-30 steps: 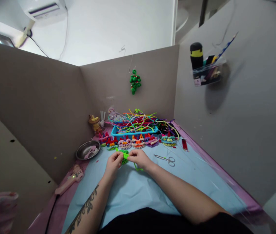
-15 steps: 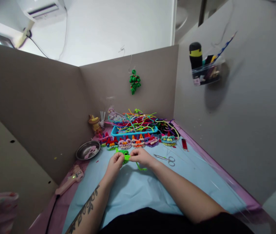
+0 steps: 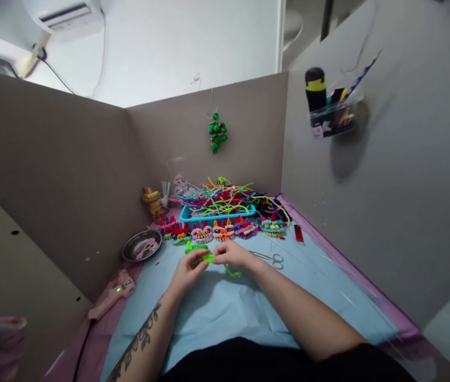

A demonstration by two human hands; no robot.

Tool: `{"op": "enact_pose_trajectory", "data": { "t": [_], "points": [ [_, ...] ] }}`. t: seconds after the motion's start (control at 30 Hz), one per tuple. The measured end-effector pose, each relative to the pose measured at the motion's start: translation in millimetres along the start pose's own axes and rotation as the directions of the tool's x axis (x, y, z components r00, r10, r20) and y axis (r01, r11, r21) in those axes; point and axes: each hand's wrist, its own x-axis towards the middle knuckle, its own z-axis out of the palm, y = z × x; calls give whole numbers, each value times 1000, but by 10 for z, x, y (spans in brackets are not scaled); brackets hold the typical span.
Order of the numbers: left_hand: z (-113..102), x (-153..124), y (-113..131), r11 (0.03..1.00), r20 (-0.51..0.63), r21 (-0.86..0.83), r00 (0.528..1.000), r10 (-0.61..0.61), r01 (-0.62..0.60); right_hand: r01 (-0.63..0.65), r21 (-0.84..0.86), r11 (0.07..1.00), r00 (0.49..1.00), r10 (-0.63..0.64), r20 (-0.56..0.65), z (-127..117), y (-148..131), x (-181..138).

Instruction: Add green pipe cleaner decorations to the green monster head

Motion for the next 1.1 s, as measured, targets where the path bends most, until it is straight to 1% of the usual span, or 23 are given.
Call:
{"op": "enact_pose_trajectory", "data": {
  "t": [0.17, 0.27, 0.37, 0.47, 0.53, 0.6, 0.7, 0.83, 0.9, 0.93, 1.0, 1.1],
  "points": [
    [-7, 8, 30, 988, 18, 135, 997, 70, -72, -28, 106, 994, 1000, 26, 17, -7, 0, -15],
    [-19, 5, 19, 985, -5, 147, 996, 88, -87, -29, 117, 993, 999, 25, 37, 0, -18, -23],
    [-29, -6, 5, 982, -13, 161, 995, 103, -100, -27, 104, 994, 998, 22, 52, 2, -32, -24],
    [-29, -16, 10, 983, 12, 175, 998, 57, -58, -22, 87, 996, 998, 17, 57, -7, -43, -25],
    [-23, -18, 20, 987, 45, 155, 999, 25, -32, -15, 52, 999, 998, 11, 64, -14, -48, -26],
    [-16, -18, 21, 988, 76, 152, 997, 31, -42, -9, 7, 1000, 997, 9, 76, -13, -50, -26],
    [-9, -15, -15, 979, 74, 198, 997, 31, -45, -5, -65, 998, 998, 10, 66, 14, -47, -27],
    [-5, -7, -90, 974, 58, 225, 998, -26, 12, -2, -238, 971, 1000, -5, -30, 84, -48, -33],
    [-6, 1, -106, 980, 76, 195, 995, -66, 50, 13, -305, 952, 998, -32, -57, 106, -53, -34],
    [-7, 6, -107, 983, 84, 164, 992, -98, 83, 26, -311, 950, 997, -47, -59, 110, -56, -32],
    [-10, 18, -96, 983, 93, 81, 981, -173, 165, 47, -267, 962, 997, -63, -49, 101, -60, -22],
    [-12, 33, -66, 965, 94, -46, 963, -252, 257, 38, -130, 991, 999, -40, -13, 67, -55, -3]
  ]
}}
